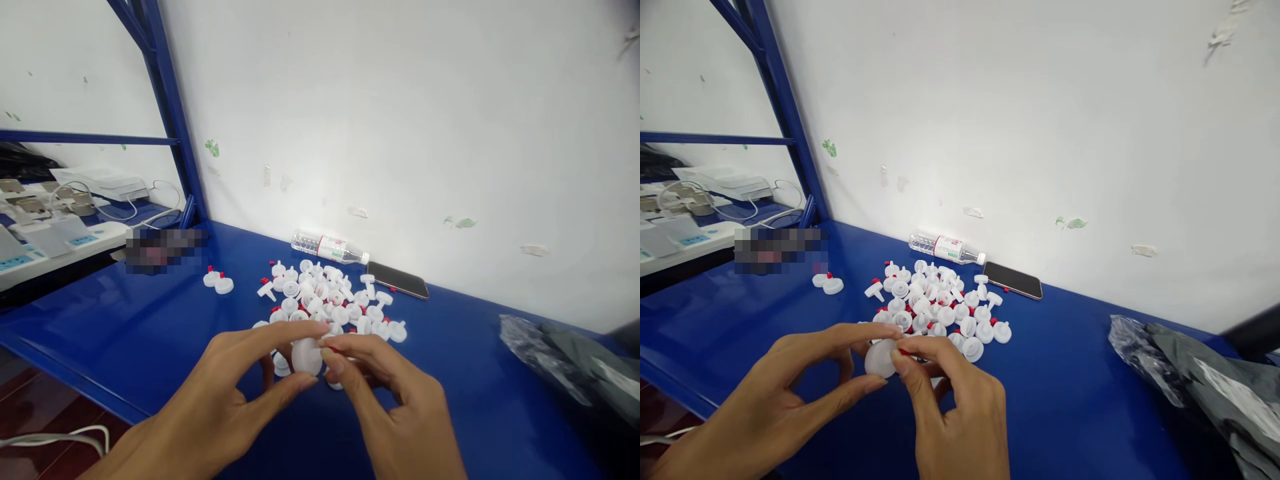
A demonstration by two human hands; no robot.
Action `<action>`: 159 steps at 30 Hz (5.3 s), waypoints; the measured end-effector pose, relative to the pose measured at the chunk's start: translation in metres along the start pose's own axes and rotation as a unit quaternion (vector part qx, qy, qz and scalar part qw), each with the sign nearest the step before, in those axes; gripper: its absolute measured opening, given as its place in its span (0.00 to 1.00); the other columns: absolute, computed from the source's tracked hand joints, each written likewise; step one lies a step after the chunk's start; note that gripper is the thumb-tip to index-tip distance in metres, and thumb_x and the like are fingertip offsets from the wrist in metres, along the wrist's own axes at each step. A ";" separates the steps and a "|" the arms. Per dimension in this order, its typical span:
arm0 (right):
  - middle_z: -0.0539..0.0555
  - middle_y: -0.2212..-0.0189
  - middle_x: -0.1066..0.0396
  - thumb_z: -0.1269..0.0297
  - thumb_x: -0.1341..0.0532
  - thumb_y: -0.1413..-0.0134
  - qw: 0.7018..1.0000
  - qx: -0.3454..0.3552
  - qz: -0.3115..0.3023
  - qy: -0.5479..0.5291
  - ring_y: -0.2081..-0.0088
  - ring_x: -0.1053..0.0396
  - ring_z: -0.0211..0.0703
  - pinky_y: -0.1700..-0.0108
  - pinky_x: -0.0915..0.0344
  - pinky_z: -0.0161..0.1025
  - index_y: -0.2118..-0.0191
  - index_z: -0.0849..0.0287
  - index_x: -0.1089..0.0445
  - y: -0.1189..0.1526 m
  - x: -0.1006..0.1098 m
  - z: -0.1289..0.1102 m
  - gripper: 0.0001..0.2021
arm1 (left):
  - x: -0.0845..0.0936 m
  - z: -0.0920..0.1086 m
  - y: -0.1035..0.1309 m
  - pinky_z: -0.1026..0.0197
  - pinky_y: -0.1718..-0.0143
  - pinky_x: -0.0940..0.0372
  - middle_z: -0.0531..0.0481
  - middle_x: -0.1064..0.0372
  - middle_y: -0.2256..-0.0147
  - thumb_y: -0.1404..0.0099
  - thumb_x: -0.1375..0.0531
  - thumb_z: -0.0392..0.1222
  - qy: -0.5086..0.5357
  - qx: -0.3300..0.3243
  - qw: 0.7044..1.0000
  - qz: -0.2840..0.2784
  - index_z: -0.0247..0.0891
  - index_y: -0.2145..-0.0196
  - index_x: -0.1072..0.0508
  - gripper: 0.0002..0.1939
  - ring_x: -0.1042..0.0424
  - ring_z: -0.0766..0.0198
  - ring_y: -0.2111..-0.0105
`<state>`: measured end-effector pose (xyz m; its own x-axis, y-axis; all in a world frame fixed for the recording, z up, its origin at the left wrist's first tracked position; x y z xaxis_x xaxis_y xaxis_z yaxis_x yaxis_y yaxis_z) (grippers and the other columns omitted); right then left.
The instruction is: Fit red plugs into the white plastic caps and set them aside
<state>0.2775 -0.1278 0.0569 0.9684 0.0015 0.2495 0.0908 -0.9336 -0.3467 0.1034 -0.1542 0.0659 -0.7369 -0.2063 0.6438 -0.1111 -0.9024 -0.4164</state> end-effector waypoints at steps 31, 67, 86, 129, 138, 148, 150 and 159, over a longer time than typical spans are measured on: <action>0.52 0.61 0.19 0.59 0.44 0.31 0.974 0.102 0.050 0.197 0.74 0.25 0.37 0.75 0.33 0.31 0.57 0.52 0.22 0.002 0.001 -0.014 0.13 | 0.048 -0.126 -0.035 0.54 0.59 0.29 0.47 0.22 0.56 0.39 0.39 0.57 -0.106 0.189 0.976 -0.005 0.45 0.45 0.32 0.27 0.21 0.53 0.62; 0.47 0.65 0.20 0.63 0.43 0.33 0.959 0.124 0.007 0.257 0.77 0.27 0.34 0.75 0.36 0.31 0.59 0.50 0.23 -0.002 -0.003 -0.003 0.09 | 0.063 -0.138 -0.033 0.56 0.67 0.39 0.50 0.24 0.64 0.49 0.33 0.60 -0.225 0.197 0.954 0.018 0.47 0.62 0.36 0.24 0.25 0.51 0.67; 0.46 0.70 0.19 0.64 0.39 0.37 0.909 0.029 -0.063 0.411 0.76 0.23 0.42 0.79 0.44 0.34 0.63 0.45 0.21 -0.010 0.022 0.031 0.08 | 0.014 -0.091 -0.029 0.57 0.69 0.37 0.49 0.20 0.64 0.37 0.41 0.57 -0.179 0.147 0.969 -0.086 0.46 0.66 0.22 0.14 0.25 0.54 0.69; 0.49 0.66 0.20 0.77 0.41 0.43 0.868 -0.010 -0.134 0.477 0.68 0.22 0.44 0.73 0.44 0.34 0.65 0.49 0.24 -0.013 0.017 0.058 0.14 | -0.015 -0.046 -0.014 0.60 0.72 0.35 0.49 0.20 0.64 0.45 0.32 0.66 -0.041 0.107 0.984 -0.137 0.48 0.54 0.18 0.27 0.29 0.60 0.74; 0.49 0.69 0.20 0.77 0.42 0.43 0.878 0.004 -0.127 0.461 0.70 0.22 0.44 0.73 0.44 0.34 0.65 0.48 0.23 -0.013 0.019 0.061 0.15 | -0.019 -0.041 -0.014 0.61 0.70 0.36 0.53 0.21 0.65 0.43 0.34 0.66 -0.052 0.085 0.983 -0.152 0.48 0.55 0.18 0.25 0.29 0.61 0.73; 0.50 0.64 0.19 0.79 0.41 0.47 0.890 -0.041 -0.161 0.424 0.65 0.21 0.47 0.68 0.37 0.37 0.60 0.51 0.21 -0.010 0.017 0.065 0.16 | -0.024 -0.047 -0.008 0.61 0.70 0.37 0.54 0.20 0.66 0.42 0.34 0.67 -0.070 0.115 0.975 -0.177 0.50 0.53 0.18 0.26 0.27 0.60 0.72; 0.50 0.65 0.18 0.79 0.41 0.46 0.889 -0.077 -0.185 0.412 0.64 0.21 0.47 0.67 0.36 0.37 0.63 0.52 0.21 -0.010 0.016 0.071 0.15 | -0.023 -0.044 -0.009 0.62 0.70 0.37 0.55 0.20 0.66 0.42 0.34 0.66 -0.072 0.104 0.977 -0.173 0.50 0.53 0.18 0.25 0.27 0.61 0.72; 0.49 0.64 0.19 0.73 0.37 0.41 0.876 -0.120 -0.206 0.419 0.63 0.23 0.47 0.67 0.40 0.37 0.62 0.49 0.21 -0.010 0.012 0.064 0.10 | -0.021 -0.031 -0.011 0.65 0.71 0.38 0.57 0.20 0.67 0.39 0.31 0.56 -0.083 0.094 0.976 -0.176 0.48 0.53 0.19 0.19 0.29 0.65 0.74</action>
<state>0.3036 -0.0956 0.0052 0.3455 0.1861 0.9198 0.2434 -0.9644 0.1037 0.0992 -0.1285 0.0370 -0.5558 0.0842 0.8270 -0.2010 -0.9789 -0.0354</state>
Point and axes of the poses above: each hand's wrist, its own y-axis away from the middle knuckle, its own x-axis out of the back of the hand, z = x × y, the point moved 8 cm from there along -y, towards the middle knuckle
